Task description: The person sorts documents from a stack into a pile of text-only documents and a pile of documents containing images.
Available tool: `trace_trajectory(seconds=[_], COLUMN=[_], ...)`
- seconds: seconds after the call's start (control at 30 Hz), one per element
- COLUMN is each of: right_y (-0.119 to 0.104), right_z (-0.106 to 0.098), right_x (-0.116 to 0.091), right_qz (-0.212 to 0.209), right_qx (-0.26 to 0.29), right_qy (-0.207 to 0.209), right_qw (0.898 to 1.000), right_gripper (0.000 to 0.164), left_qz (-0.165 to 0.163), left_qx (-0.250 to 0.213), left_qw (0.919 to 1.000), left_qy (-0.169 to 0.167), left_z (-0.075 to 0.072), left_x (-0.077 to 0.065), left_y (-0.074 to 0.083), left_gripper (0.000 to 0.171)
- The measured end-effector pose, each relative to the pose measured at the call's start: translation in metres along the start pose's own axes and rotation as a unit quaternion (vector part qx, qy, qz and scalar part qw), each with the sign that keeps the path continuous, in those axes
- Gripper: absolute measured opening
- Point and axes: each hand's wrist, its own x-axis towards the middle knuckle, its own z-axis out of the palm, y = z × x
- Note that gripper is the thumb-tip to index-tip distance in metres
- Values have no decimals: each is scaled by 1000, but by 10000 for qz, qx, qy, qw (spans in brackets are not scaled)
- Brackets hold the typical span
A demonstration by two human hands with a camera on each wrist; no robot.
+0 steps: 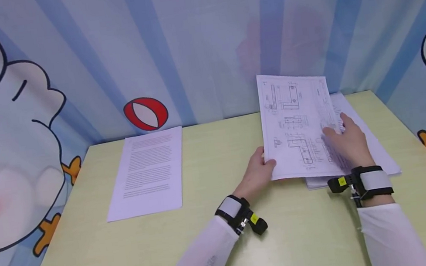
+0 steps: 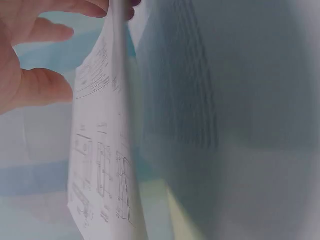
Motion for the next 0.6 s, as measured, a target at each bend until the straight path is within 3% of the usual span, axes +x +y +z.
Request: trace_trajectory(seconds=[0.13, 0.23, 0.43, 0.6], right_y=[-17, -30, -50, -55], right_z=[9, 21, 47, 72], right_x=[-6, -10, -18, -23], right_qz=[-4, -125, -607, -988], right_qx=[257, 538, 1209, 1040], right_qy=[-97, -207, -365, -396], right_qw=[9996, 9983, 9901, 9889], right_gripper=[83, 75, 60, 58], left_qz=[223, 234, -192, -319], left_qx=[-151, -195, -112, 256], left_qw=[9996, 9995, 9994, 9987], left_qy=[-13, 77, 270, 304], left_z=[-25, -49, -99, -131], left_x=[-4, -8, -18, -29], left_y=[1, -1, -12, -18], left_gripper=[37, 37, 39, 38])
